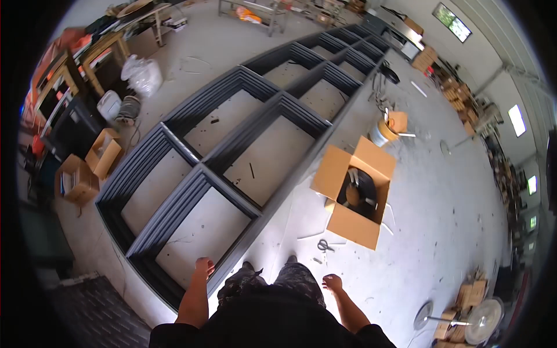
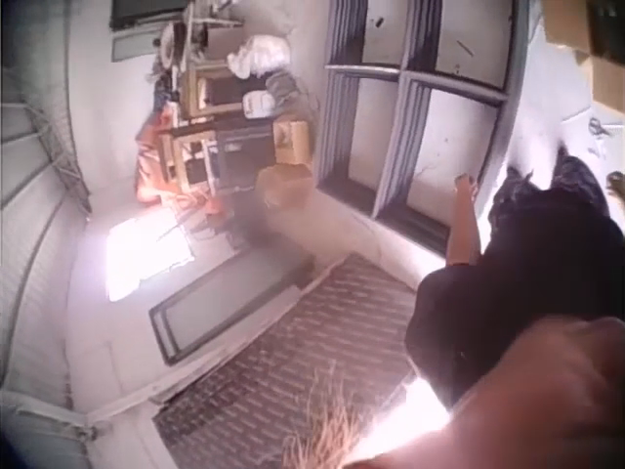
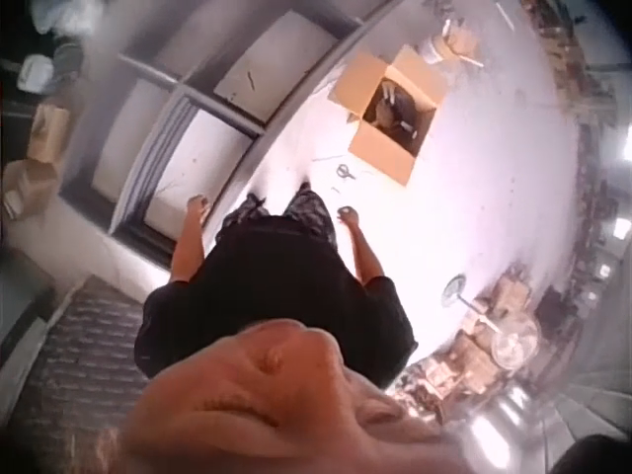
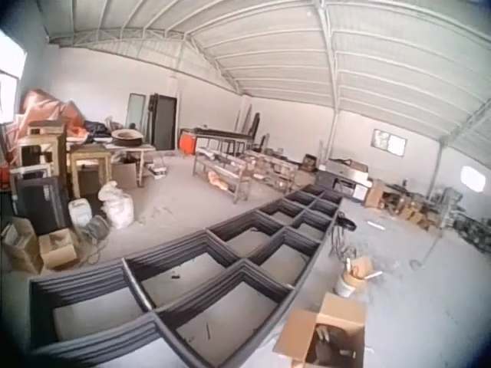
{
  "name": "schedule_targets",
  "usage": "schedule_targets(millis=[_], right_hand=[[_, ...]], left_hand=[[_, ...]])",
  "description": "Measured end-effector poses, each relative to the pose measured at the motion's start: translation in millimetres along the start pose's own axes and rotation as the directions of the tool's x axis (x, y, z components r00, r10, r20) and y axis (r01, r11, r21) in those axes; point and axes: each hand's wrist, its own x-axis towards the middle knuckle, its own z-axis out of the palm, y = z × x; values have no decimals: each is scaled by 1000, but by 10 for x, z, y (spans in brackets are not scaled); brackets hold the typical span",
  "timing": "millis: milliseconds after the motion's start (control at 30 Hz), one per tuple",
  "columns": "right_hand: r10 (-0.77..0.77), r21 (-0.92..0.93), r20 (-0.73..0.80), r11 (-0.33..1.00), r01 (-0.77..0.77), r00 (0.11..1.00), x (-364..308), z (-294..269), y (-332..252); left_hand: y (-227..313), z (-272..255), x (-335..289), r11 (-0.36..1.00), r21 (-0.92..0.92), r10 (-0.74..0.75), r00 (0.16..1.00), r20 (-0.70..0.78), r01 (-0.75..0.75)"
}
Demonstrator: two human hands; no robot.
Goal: The person removes a roll of black gasket from a cardboard box, cuts the plastic packaging with scissors, and then presses the gasket into the grooves of a large metal frame by hand.
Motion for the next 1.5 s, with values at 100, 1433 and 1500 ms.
schedule_targets(millis=[100,1433,1500], right_hand=[[66,56,2,996,-66,998,-132,-79,306],[637,802,-39,479,-357,770,426,-2590,1764],[553,632,-28,655,-413,833,421,-2840,1611]], left_hand=[[-194,-240,81,992,61,-115,990,81,111],[-440,7366,-467,427,846,-41,928,371,-319],[-655,7693,-328,516,763,-76,867,492,-388]])
